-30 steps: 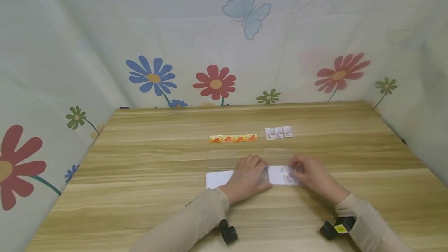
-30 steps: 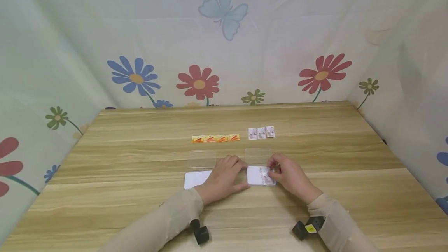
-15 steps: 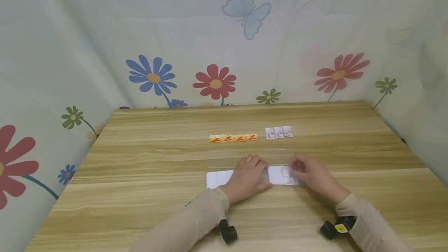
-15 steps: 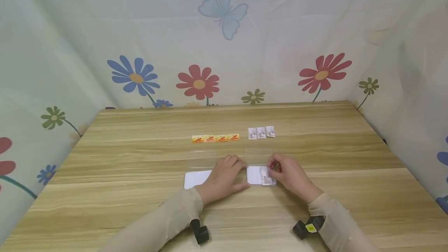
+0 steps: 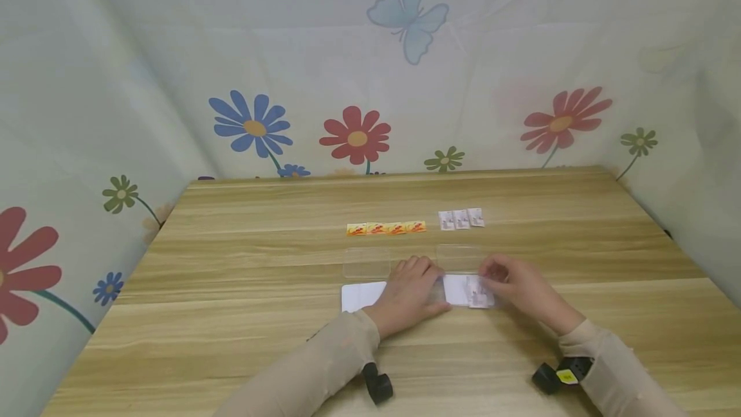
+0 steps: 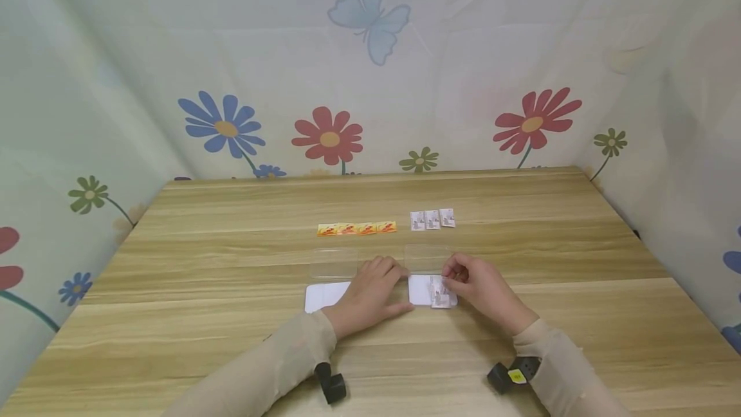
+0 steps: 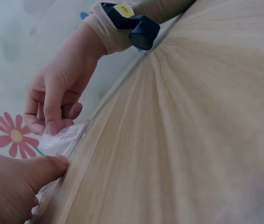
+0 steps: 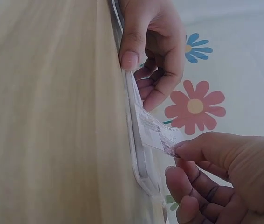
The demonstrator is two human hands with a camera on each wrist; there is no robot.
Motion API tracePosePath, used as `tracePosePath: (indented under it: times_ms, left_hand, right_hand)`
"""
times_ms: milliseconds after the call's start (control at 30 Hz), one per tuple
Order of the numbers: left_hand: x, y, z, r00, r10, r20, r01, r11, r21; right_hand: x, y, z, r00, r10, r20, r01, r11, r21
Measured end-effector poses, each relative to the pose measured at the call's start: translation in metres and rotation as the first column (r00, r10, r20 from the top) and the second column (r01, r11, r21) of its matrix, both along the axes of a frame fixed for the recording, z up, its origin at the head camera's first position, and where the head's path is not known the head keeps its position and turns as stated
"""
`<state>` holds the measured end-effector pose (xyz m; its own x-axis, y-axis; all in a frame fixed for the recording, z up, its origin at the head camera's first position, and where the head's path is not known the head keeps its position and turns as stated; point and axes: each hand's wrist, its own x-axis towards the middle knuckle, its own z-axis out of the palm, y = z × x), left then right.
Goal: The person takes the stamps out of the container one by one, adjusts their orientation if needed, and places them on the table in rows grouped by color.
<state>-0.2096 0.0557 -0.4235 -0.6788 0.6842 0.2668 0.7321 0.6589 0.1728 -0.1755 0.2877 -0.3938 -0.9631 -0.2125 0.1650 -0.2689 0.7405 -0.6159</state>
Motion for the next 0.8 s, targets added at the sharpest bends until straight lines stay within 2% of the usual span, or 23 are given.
tracePosePath:
  times_ms: [300, 500, 800]
  left_hand:
    - [0.0, 0.001, 0.002, 1.0, 0.004, 0.003, -0.004, 1.0, -0.01]
    - [0.002, 0.001, 0.0, 1.0, 0.007, 0.009, -0.007, 1.0, -0.009]
    - [0.003, 0.002, 0.0, 1.0, 0.009, 0.01, -0.009, 1.0, -0.015]
  right_hand:
    - [0.0, 0.003, 0.008, 0.999, 0.01, 0.034, -0.008, 0.999, -0.052]
    - [0.001, 0.006, 0.008, 0.998, 0.045, 0.053, -0.039, 0.993, -0.109]
    - [-0.001, 0.012, 0.01, 0.997, 0.044, 0.062, -0.037, 0.994, -0.106]
